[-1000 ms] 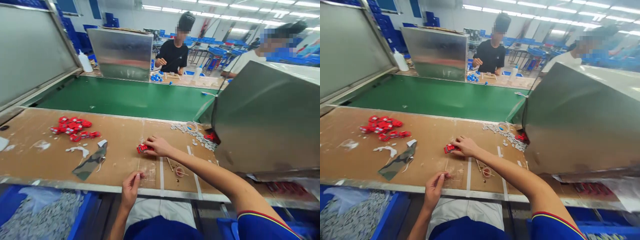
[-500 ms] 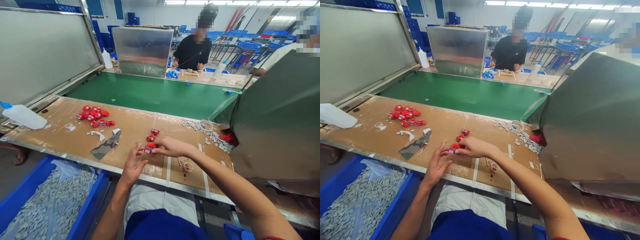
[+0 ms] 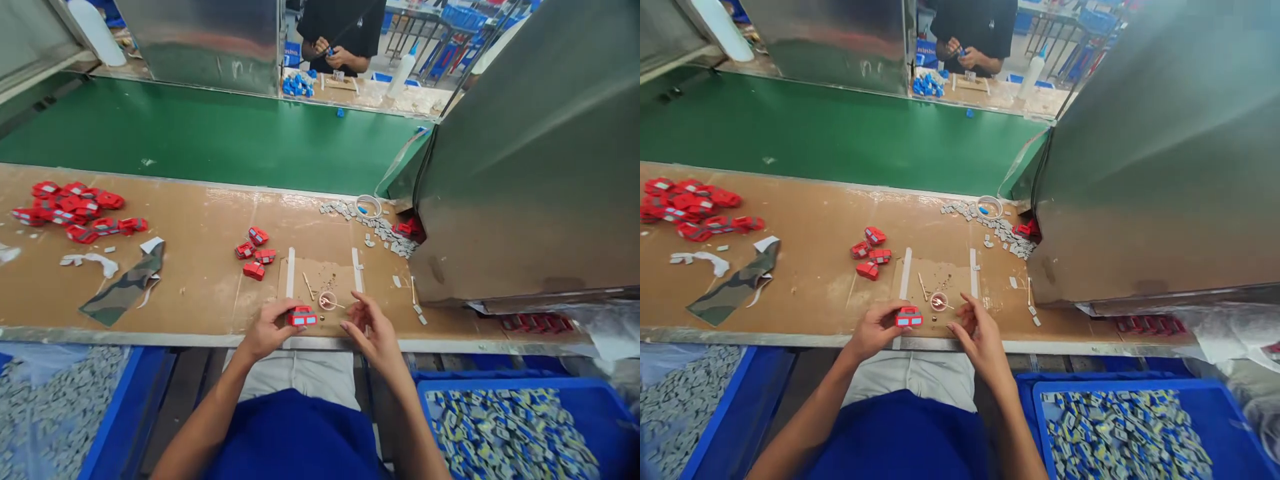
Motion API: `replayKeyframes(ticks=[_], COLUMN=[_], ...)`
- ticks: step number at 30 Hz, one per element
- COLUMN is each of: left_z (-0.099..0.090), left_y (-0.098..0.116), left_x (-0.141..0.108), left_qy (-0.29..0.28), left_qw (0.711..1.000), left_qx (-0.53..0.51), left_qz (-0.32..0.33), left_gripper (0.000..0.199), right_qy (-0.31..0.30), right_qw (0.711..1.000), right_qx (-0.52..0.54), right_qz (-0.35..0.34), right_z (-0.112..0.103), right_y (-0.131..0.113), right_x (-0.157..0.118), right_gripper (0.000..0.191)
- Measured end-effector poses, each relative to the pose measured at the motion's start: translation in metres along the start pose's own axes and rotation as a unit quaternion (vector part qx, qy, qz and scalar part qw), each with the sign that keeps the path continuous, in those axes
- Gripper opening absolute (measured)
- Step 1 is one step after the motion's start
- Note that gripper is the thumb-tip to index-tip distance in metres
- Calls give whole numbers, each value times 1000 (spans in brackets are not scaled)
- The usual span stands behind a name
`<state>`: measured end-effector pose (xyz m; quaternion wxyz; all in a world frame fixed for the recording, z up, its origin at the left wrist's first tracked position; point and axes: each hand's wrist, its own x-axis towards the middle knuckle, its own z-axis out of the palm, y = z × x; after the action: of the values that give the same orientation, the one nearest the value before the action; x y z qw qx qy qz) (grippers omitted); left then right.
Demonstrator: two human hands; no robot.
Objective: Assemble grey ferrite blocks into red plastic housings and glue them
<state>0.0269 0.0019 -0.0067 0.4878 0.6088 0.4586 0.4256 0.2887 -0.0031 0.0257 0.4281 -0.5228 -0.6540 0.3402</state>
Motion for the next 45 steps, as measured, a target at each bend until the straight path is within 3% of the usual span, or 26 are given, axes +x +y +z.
replayKeyframes(ticks=[5,12,18,22,28,31,36,45], left_z=[-5,-4,-4,-1,3,3,3,3], left_y=[3,11,11,13,16,18,18,17], left_x=[5,5,6,5,4,4,4,5], left_qy=[-15,-10,-20,-21,-15,-20,-20,-19], left_qw=[999,997,995,993,991,990,990,990], left_qx=[49,79,92,111,119,130,137,133], left_qz=[12,11,27,37,56,45,30,45], left_gripper=[28,24,24,22,20,20,20,17], right_qy=[7,119,190,236,157,125,110,110], right_qw=[1000,991,974,953,973,983,988,988], right_qx=[4,13,118,162,169,125,102,105], right_qz=[-14,-68,36,96,-3,-37,-27,-24], right_z=[23,32,40,41,49,55,60,60], right_y=[2,7,19,10,-14,-18,-15,-15], right_x=[15,30,13,2,-9,-9,-6,-6], right_gripper=[15,12,22,30,4,2,14,13])
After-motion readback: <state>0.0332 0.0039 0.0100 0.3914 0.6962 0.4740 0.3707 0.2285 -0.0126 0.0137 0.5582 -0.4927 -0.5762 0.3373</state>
